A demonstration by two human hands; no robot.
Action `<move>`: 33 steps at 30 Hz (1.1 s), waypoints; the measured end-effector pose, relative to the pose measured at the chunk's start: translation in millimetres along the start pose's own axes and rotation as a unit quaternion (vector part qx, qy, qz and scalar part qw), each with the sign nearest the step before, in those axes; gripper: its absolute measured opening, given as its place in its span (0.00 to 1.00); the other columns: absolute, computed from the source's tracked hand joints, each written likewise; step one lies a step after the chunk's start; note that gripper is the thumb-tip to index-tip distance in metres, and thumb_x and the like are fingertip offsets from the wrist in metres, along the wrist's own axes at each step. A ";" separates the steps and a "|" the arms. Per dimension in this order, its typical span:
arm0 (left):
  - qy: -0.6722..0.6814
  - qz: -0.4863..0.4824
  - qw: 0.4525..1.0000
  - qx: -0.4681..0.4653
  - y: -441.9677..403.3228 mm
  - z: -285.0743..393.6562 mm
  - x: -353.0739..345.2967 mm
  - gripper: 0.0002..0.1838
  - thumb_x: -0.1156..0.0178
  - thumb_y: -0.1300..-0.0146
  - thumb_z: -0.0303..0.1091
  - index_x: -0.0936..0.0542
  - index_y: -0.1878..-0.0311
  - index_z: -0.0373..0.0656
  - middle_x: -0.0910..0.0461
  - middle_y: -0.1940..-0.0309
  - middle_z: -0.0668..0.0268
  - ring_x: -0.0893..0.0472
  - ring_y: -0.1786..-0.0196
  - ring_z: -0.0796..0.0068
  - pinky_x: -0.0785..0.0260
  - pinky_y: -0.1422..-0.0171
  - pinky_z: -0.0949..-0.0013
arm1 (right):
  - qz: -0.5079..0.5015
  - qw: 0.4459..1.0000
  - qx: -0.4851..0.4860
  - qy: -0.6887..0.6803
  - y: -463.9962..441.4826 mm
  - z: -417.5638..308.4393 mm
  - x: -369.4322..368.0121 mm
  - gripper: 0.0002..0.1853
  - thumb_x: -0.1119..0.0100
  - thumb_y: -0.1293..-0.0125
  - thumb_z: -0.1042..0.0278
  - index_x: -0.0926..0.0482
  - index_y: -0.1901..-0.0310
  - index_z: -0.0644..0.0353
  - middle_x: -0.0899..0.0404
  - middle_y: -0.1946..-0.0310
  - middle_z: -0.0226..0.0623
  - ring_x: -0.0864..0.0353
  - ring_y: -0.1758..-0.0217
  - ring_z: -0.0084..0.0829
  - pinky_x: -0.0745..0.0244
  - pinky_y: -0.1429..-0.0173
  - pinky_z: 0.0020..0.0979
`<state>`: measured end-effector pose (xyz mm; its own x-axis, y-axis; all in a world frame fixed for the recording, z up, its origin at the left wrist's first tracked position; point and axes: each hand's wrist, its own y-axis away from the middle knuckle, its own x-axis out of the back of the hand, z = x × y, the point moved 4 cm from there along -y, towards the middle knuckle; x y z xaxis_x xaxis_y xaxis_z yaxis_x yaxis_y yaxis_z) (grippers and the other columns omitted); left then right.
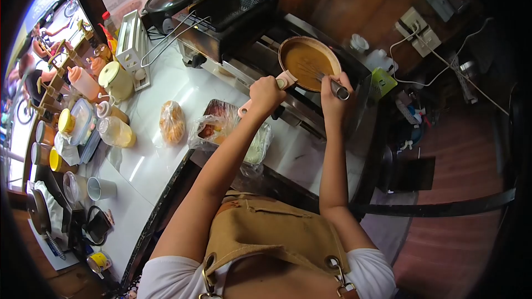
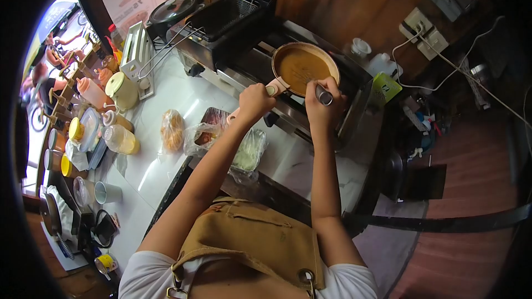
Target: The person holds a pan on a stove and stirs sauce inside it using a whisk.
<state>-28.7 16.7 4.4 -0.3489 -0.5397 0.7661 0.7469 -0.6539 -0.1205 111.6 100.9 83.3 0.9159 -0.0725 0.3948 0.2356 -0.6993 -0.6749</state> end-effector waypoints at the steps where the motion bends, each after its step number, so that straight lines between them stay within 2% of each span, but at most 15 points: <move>1: 0.008 -0.001 1.000 -0.001 0.2 0.0 0.0 0.12 0.45 0.63 0.35 0.23 0.78 0.33 0.24 0.78 0.50 0.23 0.71 0.51 0.30 0.64 0.57 | -0.018 1.000 -0.014 0.015 -0.9 4.3 -6.2 0.07 0.44 0.50 0.63 0.29 0.78 0.55 0.24 0.82 0.34 0.23 0.77 0.38 0.31 0.72 0.32; 3: 0.010 -0.003 1.000 0.001 0.3 0.3 -0.4 0.12 0.45 0.63 0.35 0.23 0.78 0.33 0.24 0.78 0.49 0.23 0.71 0.51 0.30 0.64 0.57 | -0.049 0.996 -0.052 0.057 -3.1 8.3 -15.7 0.07 0.45 0.49 0.60 0.29 0.75 0.51 0.23 0.81 0.30 0.23 0.75 0.38 0.31 0.64 0.34; 7: 0.013 0.018 1.000 -0.004 -0.5 -0.6 0.2 0.12 0.44 0.65 0.34 0.23 0.79 0.33 0.24 0.78 0.49 0.23 0.71 0.51 0.30 0.65 0.58 | 0.025 0.995 0.004 0.096 -2.3 17.7 -13.6 0.08 0.46 0.49 0.60 0.30 0.77 0.52 0.25 0.84 0.29 0.26 0.79 0.35 0.39 0.61 0.31; 10: 0.014 0.022 1.000 -0.009 0.2 -0.2 0.8 0.12 0.44 0.65 0.34 0.23 0.79 0.33 0.24 0.78 0.49 0.23 0.71 0.51 0.30 0.65 0.58 | 0.011 0.995 0.006 0.103 4.7 1.2 -1.1 0.08 0.46 0.50 0.61 0.31 0.78 0.53 0.25 0.84 0.28 0.26 0.79 0.33 0.42 0.61 0.30; 14: 0.007 0.005 1.000 0.001 -0.2 -0.8 -3.0 0.12 0.45 0.65 0.34 0.23 0.79 0.33 0.24 0.78 0.49 0.23 0.71 0.51 0.30 0.64 0.57 | -0.045 0.998 -0.007 0.047 5.8 0.2 -12.1 0.08 0.43 0.51 0.61 0.30 0.77 0.53 0.24 0.83 0.31 0.25 0.78 0.34 0.35 0.65 0.32; 15: 0.007 0.003 1.000 0.005 0.2 -0.4 -2.3 0.12 0.45 0.65 0.34 0.23 0.79 0.33 0.24 0.78 0.49 0.23 0.71 0.51 0.30 0.64 0.57 | -0.044 0.999 0.022 -0.007 3.6 4.3 -18.3 0.05 0.43 0.48 0.69 0.28 0.75 0.59 0.24 0.82 0.37 0.22 0.76 0.28 0.33 0.68 0.25; 19: -0.009 0.004 1.000 0.011 0.8 0.8 1.2 0.11 0.43 0.65 0.33 0.22 0.78 0.35 0.23 0.78 0.52 0.22 0.71 0.55 0.29 0.66 0.61 | -0.059 0.998 -0.018 -0.033 5.4 24.7 -31.2 0.10 0.40 0.49 0.64 0.28 0.70 0.58 0.24 0.79 0.35 0.23 0.71 0.30 0.35 0.62 0.27; 21: -0.008 0.013 1.000 0.005 0.5 0.2 1.0 0.11 0.43 0.65 0.33 0.22 0.78 0.35 0.23 0.78 0.52 0.22 0.71 0.55 0.29 0.66 0.61 | -0.087 0.985 0.056 0.139 12.5 10.6 -26.9 0.17 0.37 0.53 0.55 0.27 0.65 0.55 0.25 0.69 0.33 0.28 0.63 0.32 0.40 0.54 0.35; 22: -0.008 0.019 1.000 -0.003 1.0 0.2 0.2 0.11 0.43 0.65 0.33 0.22 0.78 0.35 0.23 0.78 0.52 0.22 0.71 0.56 0.29 0.66 0.61 | -0.087 0.985 0.055 0.139 16.0 10.5 -26.6 0.17 0.37 0.53 0.55 0.27 0.65 0.55 0.25 0.69 0.33 0.28 0.63 0.32 0.40 0.54 0.35; 24: -0.003 0.013 1.000 0.006 -0.3 -0.7 -1.0 0.11 0.42 0.65 0.34 0.22 0.78 0.35 0.23 0.78 0.52 0.21 0.71 0.56 0.29 0.66 0.62 | -0.072 0.965 0.159 0.198 24.8 4.9 -25.8 0.22 0.38 0.57 0.47 0.28 0.61 0.49 0.31 0.62 0.31 0.33 0.53 0.32 0.51 0.49 0.49; 25: 0.003 0.010 1.000 0.016 -0.8 -1.2 -1.7 0.12 0.41 0.65 0.35 0.22 0.78 0.35 0.23 0.78 0.52 0.21 0.71 0.56 0.29 0.66 0.62 | -0.120 0.957 0.147 0.218 29.1 9.9 -28.8 0.30 0.39 0.59 0.43 0.29 0.54 0.49 0.35 0.54 0.38 0.38 0.48 0.39 0.51 0.48 0.52; 26: 0.003 0.009 1.000 0.015 0.3 0.4 0.0 0.12 0.41 0.65 0.35 0.22 0.78 0.35 0.23 0.78 0.52 0.21 0.71 0.56 0.29 0.66 0.62 | -0.120 0.957 0.146 0.218 32.6 12.5 -29.0 0.30 0.39 0.59 0.43 0.29 0.54 0.49 0.35 0.54 0.38 0.38 0.48 0.39 0.51 0.48 0.52; 29: -0.006 -0.001 1.000 0.015 1.6 1.4 3.2 0.15 0.38 0.66 0.38 0.21 0.77 0.35 0.23 0.77 0.52 0.21 0.71 0.56 0.29 0.66 0.62 | -0.142 0.954 0.167 0.206 41.3 13.4 -30.7 0.35 0.39 0.58 0.41 0.35 0.48 0.48 0.42 0.46 0.46 0.44 0.42 0.47 0.57 0.46 0.63; 31: 0.007 -0.003 1.000 0.000 0.0 -0.6 0.7 0.17 0.39 0.64 0.41 0.22 0.78 0.33 0.23 0.77 0.49 0.22 0.71 0.52 0.30 0.65 0.59 | -0.148 0.954 0.158 0.207 43.0 13.2 -30.6 0.35 0.39 0.57 0.42 0.36 0.46 0.46 0.44 0.45 0.46 0.45 0.41 0.47 0.57 0.46 0.63; 33: 0.006 -0.005 1.000 0.004 -0.4 -1.0 0.1 0.17 0.39 0.64 0.41 0.22 0.78 0.33 0.23 0.77 0.49 0.22 0.70 0.52 0.30 0.65 0.59 | -0.153 0.955 0.148 0.209 44.3 13.4 -28.8 0.35 0.38 0.57 0.44 0.36 0.45 0.44 0.45 0.44 0.46 0.47 0.40 0.47 0.57 0.46 0.63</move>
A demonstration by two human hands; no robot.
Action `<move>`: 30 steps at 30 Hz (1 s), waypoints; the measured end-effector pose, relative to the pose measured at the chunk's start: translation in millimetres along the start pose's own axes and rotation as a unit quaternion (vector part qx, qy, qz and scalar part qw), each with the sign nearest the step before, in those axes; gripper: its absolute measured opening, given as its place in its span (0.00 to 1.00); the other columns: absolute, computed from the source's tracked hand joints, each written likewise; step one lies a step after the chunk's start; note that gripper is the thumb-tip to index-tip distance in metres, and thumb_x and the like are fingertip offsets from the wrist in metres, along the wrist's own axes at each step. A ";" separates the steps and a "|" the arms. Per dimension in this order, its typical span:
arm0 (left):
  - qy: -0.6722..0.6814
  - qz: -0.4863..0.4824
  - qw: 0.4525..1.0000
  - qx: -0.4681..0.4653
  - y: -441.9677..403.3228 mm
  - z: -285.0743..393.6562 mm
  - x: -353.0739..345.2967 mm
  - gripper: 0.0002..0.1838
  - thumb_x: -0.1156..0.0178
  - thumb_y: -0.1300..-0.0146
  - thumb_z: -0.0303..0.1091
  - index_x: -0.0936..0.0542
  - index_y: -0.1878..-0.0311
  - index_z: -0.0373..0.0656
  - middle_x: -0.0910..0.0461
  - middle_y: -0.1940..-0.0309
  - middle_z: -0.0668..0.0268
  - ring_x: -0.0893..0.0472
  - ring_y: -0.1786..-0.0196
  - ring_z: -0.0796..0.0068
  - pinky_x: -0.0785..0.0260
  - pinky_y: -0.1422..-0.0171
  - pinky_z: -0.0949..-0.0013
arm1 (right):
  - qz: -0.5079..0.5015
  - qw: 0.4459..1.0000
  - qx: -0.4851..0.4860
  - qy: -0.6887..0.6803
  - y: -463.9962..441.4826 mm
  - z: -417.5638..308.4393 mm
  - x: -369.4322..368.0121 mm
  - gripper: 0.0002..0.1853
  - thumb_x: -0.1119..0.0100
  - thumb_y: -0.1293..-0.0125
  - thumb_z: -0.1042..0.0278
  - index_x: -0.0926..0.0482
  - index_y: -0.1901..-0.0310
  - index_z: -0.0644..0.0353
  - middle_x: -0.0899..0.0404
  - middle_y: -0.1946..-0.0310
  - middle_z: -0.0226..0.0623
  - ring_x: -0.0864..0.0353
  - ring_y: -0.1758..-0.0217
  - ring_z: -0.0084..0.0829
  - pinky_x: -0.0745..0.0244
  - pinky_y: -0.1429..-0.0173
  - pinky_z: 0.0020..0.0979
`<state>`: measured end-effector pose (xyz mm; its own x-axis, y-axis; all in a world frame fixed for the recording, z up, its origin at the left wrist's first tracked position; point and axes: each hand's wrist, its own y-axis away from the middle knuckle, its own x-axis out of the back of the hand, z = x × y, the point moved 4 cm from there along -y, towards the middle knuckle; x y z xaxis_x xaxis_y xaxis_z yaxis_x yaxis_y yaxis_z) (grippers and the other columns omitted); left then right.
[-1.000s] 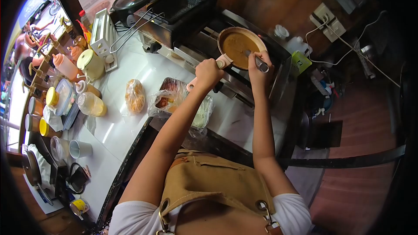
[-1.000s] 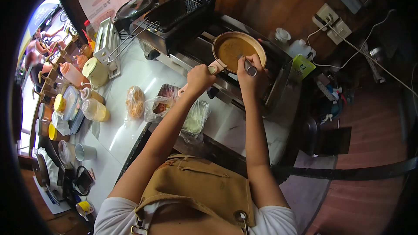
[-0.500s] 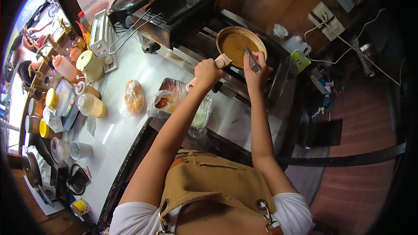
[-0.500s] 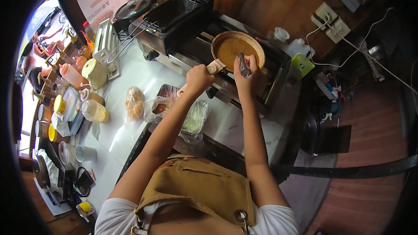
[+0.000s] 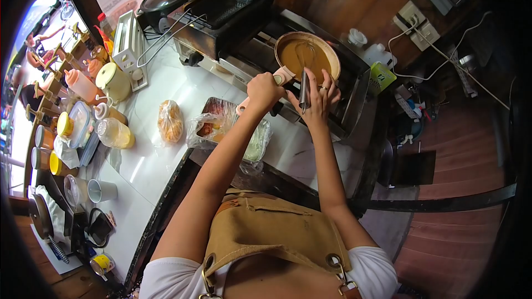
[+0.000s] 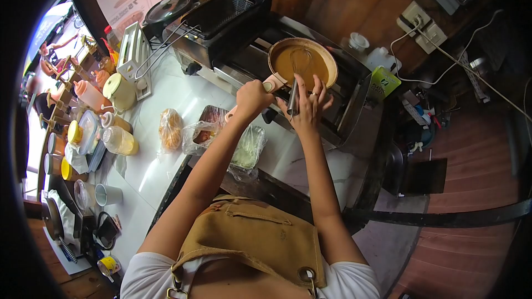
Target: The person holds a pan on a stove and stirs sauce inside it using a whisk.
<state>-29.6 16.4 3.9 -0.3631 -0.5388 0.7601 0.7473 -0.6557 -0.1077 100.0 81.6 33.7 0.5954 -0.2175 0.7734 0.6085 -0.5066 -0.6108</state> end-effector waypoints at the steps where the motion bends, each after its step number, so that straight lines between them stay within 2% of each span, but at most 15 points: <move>1: -0.002 -0.002 1.000 0.003 -0.2 -0.3 -0.1 0.17 0.39 0.64 0.41 0.22 0.78 0.33 0.23 0.77 0.49 0.22 0.70 0.52 0.30 0.64 0.59 | -0.006 1.000 0.009 0.006 0.9 -1.0 0.6 0.36 0.38 0.57 0.44 0.37 0.44 0.40 0.47 0.43 0.47 0.48 0.39 0.47 0.58 0.45 0.64; 5: -0.008 0.001 1.000 0.002 1.3 2.0 2.7 0.17 0.39 0.64 0.41 0.22 0.77 0.33 0.23 0.77 0.49 0.22 0.70 0.51 0.30 0.65 0.58 | -0.017 0.999 0.021 0.020 4.8 0.7 -3.3 0.39 0.37 0.58 0.46 0.41 0.41 0.32 0.52 0.39 0.47 0.53 0.36 0.48 0.59 0.44 0.65; 9: 0.000 0.006 1.000 0.001 2.2 2.5 3.3 0.15 0.42 0.63 0.38 0.22 0.76 0.33 0.23 0.77 0.49 0.22 0.70 0.51 0.30 0.64 0.58 | -0.023 1.000 0.009 0.011 6.4 3.8 1.9 0.40 0.37 0.58 0.47 0.42 0.40 0.33 0.53 0.38 0.47 0.54 0.36 0.48 0.59 0.44 0.65; 15: -0.007 0.013 1.000 -0.002 -0.2 0.8 0.9 0.12 0.45 0.63 0.34 0.22 0.77 0.34 0.23 0.77 0.50 0.22 0.71 0.52 0.30 0.64 0.58 | -0.022 1.000 -0.021 -0.004 31.4 -8.6 45.1 0.42 0.35 0.58 0.51 0.43 0.39 0.45 0.53 0.39 0.47 0.54 0.36 0.48 0.59 0.41 0.58; 17: -0.010 0.020 1.000 -0.008 0.8 0.9 -0.5 0.11 0.44 0.64 0.33 0.22 0.78 0.34 0.23 0.78 0.51 0.22 0.72 0.53 0.29 0.66 0.59 | 0.029 0.997 -0.068 -0.019 49.2 -15.1 61.8 0.40 0.35 0.58 0.56 0.41 0.41 0.53 0.50 0.40 0.47 0.51 0.37 0.47 0.57 0.40 0.52; 18: -0.011 0.022 1.000 -0.004 0.3 0.8 -0.8 0.11 0.44 0.64 0.33 0.22 0.78 0.34 0.23 0.78 0.51 0.22 0.72 0.53 0.29 0.66 0.59 | 0.079 0.992 -0.080 -0.053 64.0 -12.3 58.1 0.33 0.37 0.56 0.61 0.37 0.46 0.56 0.43 0.45 0.45 0.44 0.42 0.45 0.53 0.42 0.48; 19: -0.011 0.025 1.000 0.000 0.1 1.0 -0.7 0.11 0.45 0.64 0.33 0.22 0.78 0.34 0.23 0.78 0.50 0.22 0.72 0.52 0.29 0.66 0.59 | 0.104 0.979 -0.092 -0.150 82.4 -4.4 44.6 0.24 0.40 0.54 0.64 0.33 0.53 0.57 0.37 0.49 0.43 0.39 0.47 0.42 0.49 0.44 0.43; 20: -0.011 0.029 0.999 -0.005 0.6 1.0 -0.6 0.11 0.45 0.64 0.32 0.22 0.78 0.34 0.23 0.77 0.50 0.22 0.72 0.52 0.29 0.66 0.59 | 0.080 0.978 -0.081 -0.175 92.6 -5.2 30.5 0.20 0.41 0.53 0.64 0.31 0.57 0.60 0.28 0.60 0.41 0.31 0.57 0.38 0.40 0.51 0.36; 21: -0.011 0.028 1.000 -0.006 0.2 0.9 -1.3 0.11 0.45 0.64 0.32 0.22 0.78 0.34 0.23 0.77 0.50 0.22 0.72 0.52 0.29 0.66 0.59 | -0.042 0.957 -0.150 -0.245 106.2 -0.4 2.5 0.19 0.41 0.52 0.63 0.30 0.59 0.61 0.27 0.67 0.40 0.28 0.63 0.36 0.37 0.57 0.34; 22: -0.014 0.033 0.999 -0.005 -0.5 0.3 -1.8 0.11 0.45 0.64 0.32 0.22 0.77 0.34 0.23 0.77 0.50 0.22 0.72 0.52 0.29 0.66 0.58 | -0.163 0.911 -0.216 -0.310 123.1 2.1 -28.4 0.19 0.40 0.51 0.61 0.28 0.60 0.62 0.25 0.73 0.39 0.26 0.69 0.34 0.33 0.63 0.32; 24: -0.019 0.036 0.999 -0.007 0.2 0.4 -3.0 0.11 0.45 0.63 0.32 0.22 0.77 0.34 0.24 0.77 0.49 0.22 0.72 0.51 0.30 0.66 0.58 | -0.153 0.889 -0.257 -0.346 138.2 3.5 -77.8 0.21 0.39 0.50 0.55 0.27 0.63 0.66 0.26 0.83 0.38 0.26 0.82 0.30 0.33 0.77 0.27; 25: -0.021 0.034 0.999 -0.008 -0.1 0.7 -2.7 0.11 0.45 0.63 0.33 0.22 0.77 0.34 0.24 0.77 0.49 0.22 0.72 0.51 0.30 0.66 0.58 | -0.151 0.889 -0.258 -0.347 129.6 0.5 -82.4 0.21 0.39 0.50 0.55 0.27 0.63 0.66 0.26 0.83 0.38 0.26 0.82 0.30 0.33 0.77 0.27; 27: -0.023 0.034 0.999 -0.009 -0.3 0.9 -0.8 0.12 0.46 0.63 0.33 0.22 0.77 0.34 0.24 0.77 0.49 0.22 0.71 0.51 0.29 0.65 0.58 | -0.223 0.731 -0.413 -0.495 118.9 -3.2 -98.9 0.20 0.41 0.46 0.52 0.26 0.69 0.66 0.25 0.79 0.36 0.29 0.87 0.21 0.40 0.85 0.19; 28: -0.026 0.026 0.999 -0.008 -0.2 0.9 -0.9 0.12 0.46 0.63 0.33 0.22 0.77 0.34 0.23 0.77 0.49 0.22 0.71 0.51 0.29 0.65 0.58 | -0.223 0.731 -0.412 -0.496 111.1 -4.4 -99.4 0.20 0.41 0.46 0.52 0.26 0.69 0.66 0.25 0.79 0.36 0.29 0.87 0.21 0.40 0.85 0.19; 30: -0.028 0.017 0.999 -0.006 -0.6 1.3 -0.7 0.12 0.45 0.64 0.33 0.22 0.77 0.34 0.23 0.77 0.49 0.22 0.71 0.51 0.29 0.65 0.58 | -0.241 0.694 -0.417 -0.536 101.8 -8.0 -102.4 0.22 0.43 0.47 0.48 0.26 0.73 0.64 0.26 0.81 0.37 0.30 0.88 0.19 0.41 0.85 0.18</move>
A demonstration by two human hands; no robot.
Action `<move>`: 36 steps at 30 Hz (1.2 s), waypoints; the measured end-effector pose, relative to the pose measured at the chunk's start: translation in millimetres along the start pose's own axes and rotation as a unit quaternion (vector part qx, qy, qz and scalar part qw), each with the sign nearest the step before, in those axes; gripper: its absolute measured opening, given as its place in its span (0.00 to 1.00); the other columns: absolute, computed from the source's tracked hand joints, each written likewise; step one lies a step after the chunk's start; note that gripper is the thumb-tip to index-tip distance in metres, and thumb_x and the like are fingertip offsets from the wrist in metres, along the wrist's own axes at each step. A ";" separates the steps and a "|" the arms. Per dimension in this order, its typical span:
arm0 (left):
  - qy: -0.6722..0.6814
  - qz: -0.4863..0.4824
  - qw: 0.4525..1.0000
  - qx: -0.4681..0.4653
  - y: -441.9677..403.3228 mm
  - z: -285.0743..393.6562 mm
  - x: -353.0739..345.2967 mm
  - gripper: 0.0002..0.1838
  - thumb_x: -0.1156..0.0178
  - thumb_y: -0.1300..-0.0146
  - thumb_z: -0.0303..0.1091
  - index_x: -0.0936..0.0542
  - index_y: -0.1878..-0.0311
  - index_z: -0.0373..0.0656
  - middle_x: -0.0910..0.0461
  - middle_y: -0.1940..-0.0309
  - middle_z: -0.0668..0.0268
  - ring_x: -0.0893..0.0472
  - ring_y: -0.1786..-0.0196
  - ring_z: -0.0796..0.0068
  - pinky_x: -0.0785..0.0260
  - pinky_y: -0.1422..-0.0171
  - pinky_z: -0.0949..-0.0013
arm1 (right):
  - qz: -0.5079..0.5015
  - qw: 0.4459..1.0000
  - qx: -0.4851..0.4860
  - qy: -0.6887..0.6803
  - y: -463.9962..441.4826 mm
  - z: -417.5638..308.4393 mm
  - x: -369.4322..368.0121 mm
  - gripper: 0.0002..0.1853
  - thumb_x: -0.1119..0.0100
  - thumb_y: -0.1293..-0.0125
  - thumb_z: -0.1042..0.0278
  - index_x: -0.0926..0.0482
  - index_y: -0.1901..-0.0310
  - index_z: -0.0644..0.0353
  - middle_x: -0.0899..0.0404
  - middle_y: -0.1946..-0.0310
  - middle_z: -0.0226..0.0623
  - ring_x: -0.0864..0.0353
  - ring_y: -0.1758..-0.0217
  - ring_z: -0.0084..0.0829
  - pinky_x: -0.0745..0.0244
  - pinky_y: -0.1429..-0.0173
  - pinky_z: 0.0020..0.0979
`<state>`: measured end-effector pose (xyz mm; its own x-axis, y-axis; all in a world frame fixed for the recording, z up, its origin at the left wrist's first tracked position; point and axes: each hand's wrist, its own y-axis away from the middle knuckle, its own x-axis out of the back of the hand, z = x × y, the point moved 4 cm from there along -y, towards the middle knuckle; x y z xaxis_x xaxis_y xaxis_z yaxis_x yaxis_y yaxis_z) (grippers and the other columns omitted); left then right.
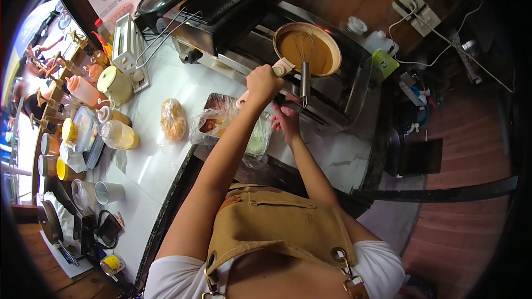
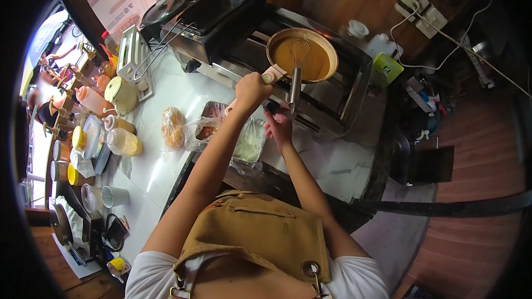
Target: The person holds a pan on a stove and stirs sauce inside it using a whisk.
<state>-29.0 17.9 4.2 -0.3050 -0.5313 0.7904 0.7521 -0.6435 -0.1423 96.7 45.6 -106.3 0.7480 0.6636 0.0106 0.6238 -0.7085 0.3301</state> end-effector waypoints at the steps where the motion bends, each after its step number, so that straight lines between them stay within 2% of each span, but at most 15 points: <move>1: -0.001 0.001 1.000 0.003 -0.2 0.1 -0.1 0.12 0.45 0.64 0.34 0.22 0.77 0.34 0.23 0.77 0.49 0.22 0.71 0.51 0.29 0.65 0.58 | -0.001 1.000 0.000 0.000 -2.6 -0.2 -1.5 0.22 0.43 0.47 0.48 0.26 0.73 0.64 0.26 0.81 0.37 0.30 0.88 0.19 0.41 0.85 0.18; 10: -0.002 0.004 1.000 0.007 -0.2 -0.1 -0.8 0.12 0.45 0.64 0.33 0.22 0.77 0.34 0.23 0.77 0.49 0.22 0.71 0.51 0.29 0.65 0.59 | 0.041 0.994 0.089 -0.046 -16.6 9.1 -2.1 0.20 0.42 0.46 0.51 0.25 0.77 0.64 0.27 0.85 0.35 0.32 0.91 0.19 0.43 0.87 0.18; 13: -0.001 0.003 1.000 0.008 0.1 0.3 0.0 0.12 0.45 0.64 0.33 0.22 0.77 0.34 0.23 0.77 0.49 0.22 0.70 0.52 0.29 0.65 0.58 | 0.031 0.998 0.044 -0.036 -16.3 8.4 -2.1 0.20 0.42 0.46 0.51 0.24 0.75 0.64 0.28 0.85 0.34 0.32 0.91 0.19 0.43 0.88 0.18; 15: 0.001 0.006 1.000 0.004 0.2 0.5 0.1 0.12 0.45 0.64 0.33 0.22 0.78 0.34 0.23 0.77 0.49 0.22 0.70 0.51 0.29 0.65 0.58 | 0.018 0.997 -0.004 -0.073 -19.3 11.7 -3.2 0.21 0.39 0.48 0.57 0.29 0.57 0.62 0.30 0.87 0.30 0.37 0.94 0.17 0.48 0.91 0.17; 16: 0.002 0.006 1.000 0.005 0.2 0.4 0.0 0.12 0.45 0.64 0.33 0.22 0.78 0.34 0.23 0.76 0.49 0.22 0.70 0.51 0.30 0.64 0.58 | 0.019 0.997 -0.003 -0.074 -19.5 12.5 -3.8 0.21 0.39 0.48 0.57 0.29 0.57 0.62 0.30 0.87 0.30 0.37 0.94 0.17 0.48 0.91 0.17; 19: 0.004 -0.001 1.000 0.006 -0.3 0.2 -0.5 0.12 0.45 0.64 0.34 0.22 0.77 0.34 0.23 0.76 0.49 0.22 0.70 0.51 0.30 0.64 0.58 | 0.051 0.994 0.032 -0.088 -17.1 8.7 -2.6 0.17 0.39 0.48 0.57 0.26 0.65 0.62 0.31 0.88 0.30 0.37 0.94 0.18 0.48 0.91 0.17; 22: 0.003 -0.008 1.000 0.007 -0.1 0.1 -0.2 0.13 0.45 0.63 0.35 0.22 0.77 0.34 0.23 0.76 0.48 0.22 0.70 0.51 0.30 0.64 0.57 | 0.028 0.998 -0.002 -0.062 -15.6 8.3 0.8 0.15 0.38 0.49 0.55 0.25 0.72 0.61 0.31 0.89 0.31 0.35 0.93 0.19 0.45 0.90 0.18; 25: 0.000 -0.012 1.000 0.006 -0.5 -1.5 -1.9 0.14 0.45 0.62 0.37 0.22 0.76 0.33 0.24 0.76 0.48 0.23 0.69 0.50 0.30 0.63 0.57 | -0.034 0.995 -0.048 0.081 1.2 -0.2 11.4 0.16 0.38 0.50 0.56 0.25 0.76 0.62 0.30 0.90 0.31 0.33 0.92 0.21 0.41 0.88 0.22; 27: -0.002 -0.014 1.000 0.008 -1.8 -2.1 -1.9 0.14 0.45 0.62 0.37 0.22 0.76 0.33 0.24 0.76 0.48 0.23 0.69 0.50 0.30 0.63 0.57 | -0.021 0.943 0.004 0.331 35.2 -25.6 24.8 0.16 0.38 0.50 0.57 0.26 0.79 0.63 0.30 0.91 0.31 0.31 0.90 0.22 0.37 0.84 0.24; 29: 0.007 0.003 1.000 0.004 0.2 -1.3 -0.7 0.14 0.45 0.62 0.36 0.22 0.76 0.33 0.24 0.76 0.48 0.22 0.69 0.51 0.30 0.63 0.57 | 0.003 0.961 0.037 0.274 68.5 -58.2 38.3 0.14 0.38 0.50 0.61 0.27 0.78 0.64 0.31 0.91 0.30 0.31 0.89 0.22 0.36 0.81 0.25; 31: 0.008 0.002 1.000 0.001 1.5 0.2 0.8 0.13 0.45 0.63 0.35 0.22 0.76 0.34 0.24 0.77 0.49 0.22 0.70 0.51 0.30 0.64 0.58 | 0.088 0.948 0.171 0.254 80.4 -85.9 55.4 0.10 0.39 0.49 0.66 0.27 0.75 0.63 0.31 0.91 0.31 0.32 0.88 0.21 0.37 0.81 0.26; 32: 0.008 0.004 1.000 -0.002 2.2 1.1 1.1 0.12 0.45 0.63 0.33 0.22 0.76 0.34 0.23 0.77 0.49 0.22 0.71 0.52 0.30 0.64 0.58 | 0.151 0.912 0.275 0.264 88.2 -107.4 56.8 0.07 0.40 0.49 0.70 0.28 0.71 0.61 0.32 0.91 0.31 0.35 0.89 0.21 0.39 0.81 0.26; 33: 0.009 0.002 1.000 -0.006 2.8 1.9 0.8 0.12 0.45 0.63 0.33 0.22 0.76 0.34 0.23 0.77 0.49 0.22 0.71 0.52 0.30 0.64 0.58 | 0.158 0.897 0.265 0.315 92.9 -122.9 58.0 0.13 0.40 0.51 0.73 0.29 0.62 0.57 0.30 0.78 0.35 0.31 0.81 0.26 0.36 0.76 0.26; 35: 0.011 -0.010 1.000 0.004 2.9 1.7 1.4 0.12 0.45 0.62 0.34 0.22 0.76 0.34 0.23 0.77 0.49 0.22 0.71 0.52 0.30 0.64 0.58 | 0.157 0.791 0.397 0.438 92.6 -139.7 49.1 0.28 0.38 0.56 0.75 0.34 0.50 0.49 0.35 0.63 0.39 0.30 0.65 0.33 0.34 0.64 0.29; 36: 0.007 -0.008 1.000 0.003 3.0 1.4 0.8 0.12 0.45 0.62 0.34 0.22 0.76 0.34 0.23 0.76 0.49 0.22 0.70 0.52 0.30 0.64 0.58 | 0.133 0.799 0.381 0.446 84.6 -136.9 46.8 0.32 0.38 0.57 0.76 0.35 0.47 0.46 0.39 0.59 0.40 0.33 0.60 0.37 0.36 0.59 0.32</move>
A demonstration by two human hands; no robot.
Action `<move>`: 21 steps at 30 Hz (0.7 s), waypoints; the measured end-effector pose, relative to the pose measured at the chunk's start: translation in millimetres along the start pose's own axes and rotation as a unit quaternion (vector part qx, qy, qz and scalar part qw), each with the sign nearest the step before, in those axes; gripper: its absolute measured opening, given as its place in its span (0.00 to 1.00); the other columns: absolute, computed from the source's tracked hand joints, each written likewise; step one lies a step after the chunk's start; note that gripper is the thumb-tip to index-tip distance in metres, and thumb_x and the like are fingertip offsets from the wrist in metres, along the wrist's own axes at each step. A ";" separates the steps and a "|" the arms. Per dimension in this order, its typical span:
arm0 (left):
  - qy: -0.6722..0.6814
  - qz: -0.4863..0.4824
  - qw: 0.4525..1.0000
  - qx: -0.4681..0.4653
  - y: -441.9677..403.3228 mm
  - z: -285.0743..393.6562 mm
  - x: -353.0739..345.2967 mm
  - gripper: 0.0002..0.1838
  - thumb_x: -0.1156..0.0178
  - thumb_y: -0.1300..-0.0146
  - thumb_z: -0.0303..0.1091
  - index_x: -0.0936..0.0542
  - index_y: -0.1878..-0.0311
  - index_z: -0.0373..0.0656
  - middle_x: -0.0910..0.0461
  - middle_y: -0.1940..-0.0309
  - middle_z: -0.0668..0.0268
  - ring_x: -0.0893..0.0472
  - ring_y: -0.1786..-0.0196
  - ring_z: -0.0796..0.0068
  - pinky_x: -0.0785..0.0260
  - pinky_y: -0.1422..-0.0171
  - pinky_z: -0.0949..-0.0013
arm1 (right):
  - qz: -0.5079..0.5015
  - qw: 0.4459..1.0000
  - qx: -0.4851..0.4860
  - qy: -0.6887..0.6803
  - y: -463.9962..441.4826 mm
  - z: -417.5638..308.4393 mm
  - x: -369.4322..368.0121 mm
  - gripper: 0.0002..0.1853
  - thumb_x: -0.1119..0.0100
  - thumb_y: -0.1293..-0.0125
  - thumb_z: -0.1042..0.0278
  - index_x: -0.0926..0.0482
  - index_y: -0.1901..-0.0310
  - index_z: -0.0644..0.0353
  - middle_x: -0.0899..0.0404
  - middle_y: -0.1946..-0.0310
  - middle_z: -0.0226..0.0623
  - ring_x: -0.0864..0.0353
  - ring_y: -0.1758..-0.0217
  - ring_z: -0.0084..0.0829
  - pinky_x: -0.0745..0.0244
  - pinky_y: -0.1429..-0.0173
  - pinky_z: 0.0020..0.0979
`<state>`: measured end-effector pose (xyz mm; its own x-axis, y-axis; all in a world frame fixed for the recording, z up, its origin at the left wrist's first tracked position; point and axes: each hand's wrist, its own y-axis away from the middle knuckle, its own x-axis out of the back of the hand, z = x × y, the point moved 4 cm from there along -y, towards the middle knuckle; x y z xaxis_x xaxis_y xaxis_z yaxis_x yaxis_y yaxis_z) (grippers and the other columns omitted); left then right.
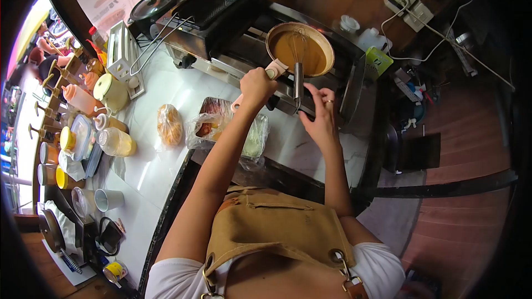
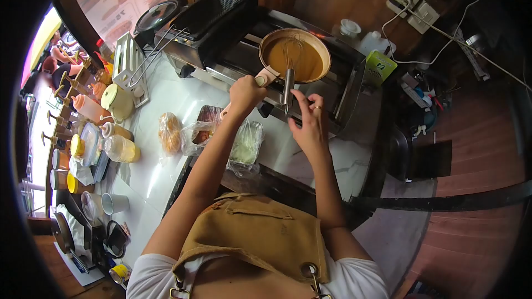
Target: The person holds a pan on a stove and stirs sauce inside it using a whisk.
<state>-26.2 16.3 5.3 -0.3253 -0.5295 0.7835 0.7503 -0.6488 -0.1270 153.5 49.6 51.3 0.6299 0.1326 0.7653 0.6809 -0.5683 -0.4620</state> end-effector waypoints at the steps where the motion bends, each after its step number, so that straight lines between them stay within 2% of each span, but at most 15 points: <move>1: -0.001 0.003 1.000 -0.002 0.1 -0.4 -0.5 0.12 0.45 0.62 0.34 0.22 0.76 0.34 0.23 0.76 0.49 0.22 0.70 0.52 0.30 0.64 0.58 | -0.031 1.000 -0.004 -0.005 -2.3 3.5 -10.2 0.36 0.37 0.59 0.76 0.37 0.45 0.42 0.43 0.55 0.41 0.36 0.54 0.40 0.37 0.54 0.35; 2: -0.005 0.006 1.000 0.002 0.0 -1.2 -1.6 0.12 0.45 0.62 0.34 0.22 0.76 0.34 0.23 0.76 0.49 0.22 0.70 0.52 0.30 0.64 0.58 | -0.033 0.999 0.014 0.005 -5.1 1.9 -16.3 0.37 0.36 0.60 0.75 0.37 0.45 0.41 0.42 0.56 0.41 0.37 0.54 0.42 0.40 0.51 0.39; 5: 0.003 0.004 1.000 0.014 -0.7 -3.2 -2.6 0.14 0.45 0.63 0.36 0.22 0.76 0.33 0.23 0.76 0.48 0.23 0.69 0.51 0.30 0.62 0.57 | 0.009 0.999 0.035 0.011 -11.8 14.8 -42.6 0.35 0.35 0.62 0.75 0.33 0.48 0.40 0.42 0.56 0.41 0.37 0.53 0.42 0.40 0.51 0.41; 9: 0.010 0.016 1.000 0.019 1.2 -3.1 -3.4 0.14 0.45 0.63 0.35 0.22 0.77 0.33 0.24 0.76 0.48 0.23 0.69 0.50 0.31 0.62 0.57 | 0.027 0.999 0.017 0.003 -25.2 31.8 -46.3 0.31 0.36 0.60 0.75 0.30 0.50 0.41 0.41 0.56 0.41 0.37 0.53 0.43 0.40 0.52 0.41; 11: 0.015 0.017 1.000 0.022 2.4 -3.9 -4.6 0.14 0.46 0.63 0.35 0.23 0.76 0.33 0.24 0.76 0.47 0.23 0.69 0.50 0.31 0.62 0.57 | 0.047 0.996 0.067 0.045 -31.8 30.7 -43.1 0.27 0.37 0.59 0.75 0.28 0.52 0.43 0.41 0.56 0.41 0.37 0.55 0.43 0.40 0.53 0.39; 12: 0.017 0.026 0.999 0.015 2.5 -4.2 -4.9 0.13 0.46 0.63 0.35 0.23 0.76 0.33 0.24 0.76 0.47 0.23 0.69 0.50 0.31 0.62 0.57 | 0.059 0.996 0.067 -0.015 -35.5 32.0 -43.0 0.23 0.38 0.55 0.73 0.28 0.53 0.48 0.39 0.57 0.41 0.36 0.55 0.42 0.39 0.52 0.36; 13: 0.018 0.035 0.999 0.009 2.2 -4.4 -5.2 0.13 0.46 0.63 0.35 0.23 0.76 0.33 0.24 0.75 0.47 0.23 0.69 0.50 0.31 0.62 0.56 | 0.059 0.996 0.068 -0.015 -40.5 34.2 -43.4 0.23 0.38 0.55 0.73 0.28 0.53 0.48 0.39 0.57 0.41 0.36 0.55 0.42 0.39 0.52 0.36; 15: 0.022 0.030 0.999 0.012 2.9 -3.1 -3.5 0.13 0.46 0.62 0.34 0.23 0.76 0.33 0.24 0.75 0.47 0.23 0.68 0.49 0.31 0.62 0.56 | 0.137 0.977 0.083 -0.138 -49.8 42.1 -35.5 0.21 0.38 0.53 0.71 0.28 0.54 0.53 0.36 0.59 0.41 0.34 0.54 0.40 0.38 0.50 0.35; 17: 0.023 0.025 0.999 0.016 3.3 -2.2 -3.1 0.13 0.46 0.62 0.34 0.23 0.76 0.33 0.24 0.75 0.47 0.23 0.68 0.49 0.31 0.62 0.56 | 0.207 0.961 0.060 -0.174 -62.4 53.8 -28.7 0.14 0.44 0.43 0.67 0.30 0.55 0.59 0.33 0.59 0.39 0.29 0.54 0.31 0.33 0.53 0.30; 18: 0.020 0.024 0.999 0.018 3.2 -1.7 -3.4 0.12 0.46 0.62 0.34 0.22 0.76 0.33 0.24 0.76 0.48 0.23 0.69 0.50 0.31 0.63 0.57 | 0.200 0.918 0.005 -0.342 -69.3 65.2 -29.2 0.13 0.46 0.41 0.66 0.30 0.55 0.60 0.31 0.60 0.38 0.27 0.57 0.29 0.31 0.57 0.27; 19: 0.016 0.024 0.999 0.019 3.3 -1.7 -3.2 0.12 0.46 0.62 0.33 0.22 0.76 0.33 0.23 0.76 0.49 0.22 0.70 0.51 0.30 0.64 0.58 | 0.186 0.846 -0.050 -0.497 -76.0 75.5 -31.6 0.13 0.48 0.39 0.66 0.30 0.55 0.61 0.29 0.60 0.38 0.25 0.60 0.27 0.29 0.61 0.24; 21: 0.011 0.023 0.999 0.019 2.8 -2.5 -4.6 0.12 0.46 0.62 0.33 0.22 0.76 0.34 0.23 0.76 0.49 0.22 0.70 0.51 0.30 0.64 0.58 | 0.223 0.804 -0.110 -0.541 -89.6 89.0 -29.0 0.11 0.48 0.39 0.68 0.30 0.57 0.63 0.26 0.63 0.38 0.22 0.67 0.24 0.27 0.68 0.20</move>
<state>-24.1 15.5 -0.2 -0.3027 -0.5699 0.7639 0.7860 -0.6026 -0.1381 107.5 169.0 30.6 0.8305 0.4360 -0.3467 0.2889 -0.8693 -0.4011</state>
